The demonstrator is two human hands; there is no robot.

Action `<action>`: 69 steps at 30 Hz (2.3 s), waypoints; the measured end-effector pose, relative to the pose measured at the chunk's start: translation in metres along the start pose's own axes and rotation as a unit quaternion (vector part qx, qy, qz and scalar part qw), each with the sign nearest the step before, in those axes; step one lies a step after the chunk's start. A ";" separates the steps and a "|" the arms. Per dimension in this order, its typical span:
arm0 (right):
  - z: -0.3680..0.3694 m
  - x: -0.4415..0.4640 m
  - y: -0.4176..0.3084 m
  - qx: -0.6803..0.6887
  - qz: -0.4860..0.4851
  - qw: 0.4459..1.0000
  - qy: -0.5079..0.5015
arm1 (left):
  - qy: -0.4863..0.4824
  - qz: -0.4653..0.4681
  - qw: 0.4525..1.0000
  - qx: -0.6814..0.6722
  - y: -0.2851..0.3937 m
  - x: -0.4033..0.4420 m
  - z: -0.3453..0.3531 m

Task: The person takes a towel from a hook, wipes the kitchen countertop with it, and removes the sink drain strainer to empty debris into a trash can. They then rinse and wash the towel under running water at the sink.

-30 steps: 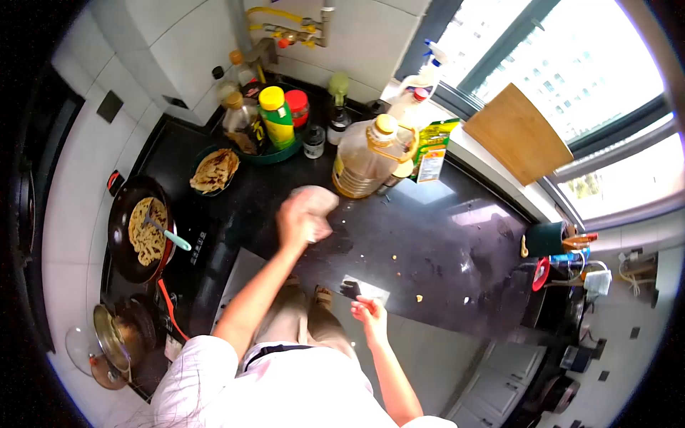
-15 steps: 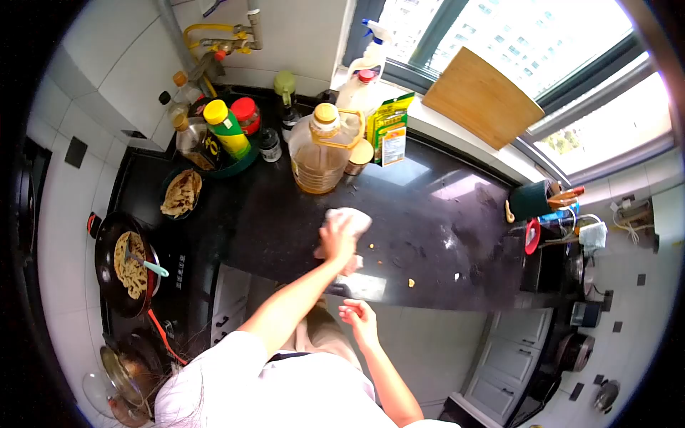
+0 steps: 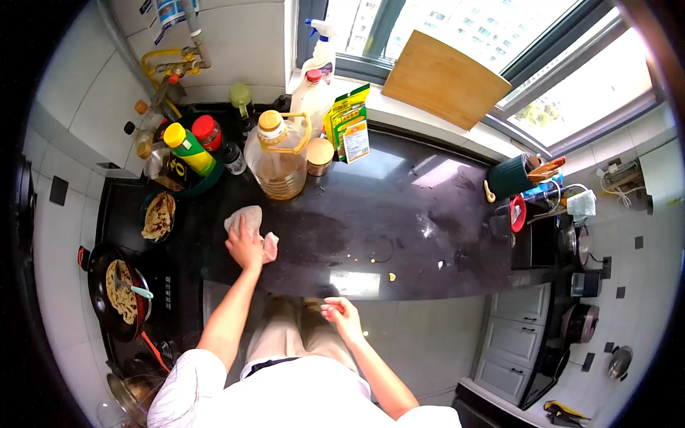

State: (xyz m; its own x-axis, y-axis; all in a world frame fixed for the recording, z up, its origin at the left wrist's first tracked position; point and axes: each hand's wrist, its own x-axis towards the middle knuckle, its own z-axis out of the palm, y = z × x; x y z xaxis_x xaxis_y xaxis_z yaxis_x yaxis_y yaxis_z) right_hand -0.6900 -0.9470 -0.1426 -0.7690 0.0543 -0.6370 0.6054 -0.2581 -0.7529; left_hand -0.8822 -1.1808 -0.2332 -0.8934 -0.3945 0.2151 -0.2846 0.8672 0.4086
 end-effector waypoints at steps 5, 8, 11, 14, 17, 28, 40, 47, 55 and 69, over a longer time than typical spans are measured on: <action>-0.001 0.002 -0.002 0.024 -0.010 1.000 0.006 | -0.121 0.045 0.984 -0.120 0.101 -0.051 0.017; -0.008 0.000 0.001 0.034 -0.015 0.999 0.015 | -0.185 0.078 0.939 -0.279 0.142 -0.066 0.046; -0.023 -0.003 -0.001 0.057 -0.024 0.997 0.043 | -0.050 0.038 0.973 -0.222 0.161 -0.046 0.012; -0.036 -0.004 0.004 0.068 -0.020 0.995 0.066 | 0.006 -0.026 0.979 -0.203 0.150 -0.026 0.031; -0.047 -0.005 0.012 0.074 -0.020 0.995 0.066 | -0.057 -0.002 0.995 -0.083 0.159 -0.030 0.057; -0.067 -0.017 0.015 0.072 0.001 0.992 0.107 | -0.298 0.044 0.946 -0.119 0.253 -0.054 0.095; -0.043 0.018 -0.010 0.016 -0.018 1.000 -0.010 | -0.061 0.019 0.992 -0.105 0.031 -0.015 -0.022; -0.031 0.014 -0.004 0.033 -0.025 0.999 -0.031 | -0.044 -0.079 0.994 -0.060 0.088 -0.060 0.023; -0.064 -0.014 0.007 0.036 -0.027 0.999 -0.014 | -0.318 0.060 0.876 -0.357 0.207 -0.046 0.035; -0.069 -0.017 -0.005 0.046 -0.033 0.997 0.057 | -0.094 -0.090 0.991 -0.034 -0.019 -0.105 -0.052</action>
State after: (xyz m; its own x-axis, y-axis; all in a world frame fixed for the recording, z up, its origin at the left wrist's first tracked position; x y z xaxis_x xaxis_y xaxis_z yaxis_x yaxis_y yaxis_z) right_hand -0.6662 -0.8803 -0.1394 -0.7754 0.1823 -0.6045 0.5279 -0.3382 -0.7791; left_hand -0.7654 -1.1718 -0.2178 -0.8812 -0.4717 -0.0320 -0.4261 0.7629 0.4863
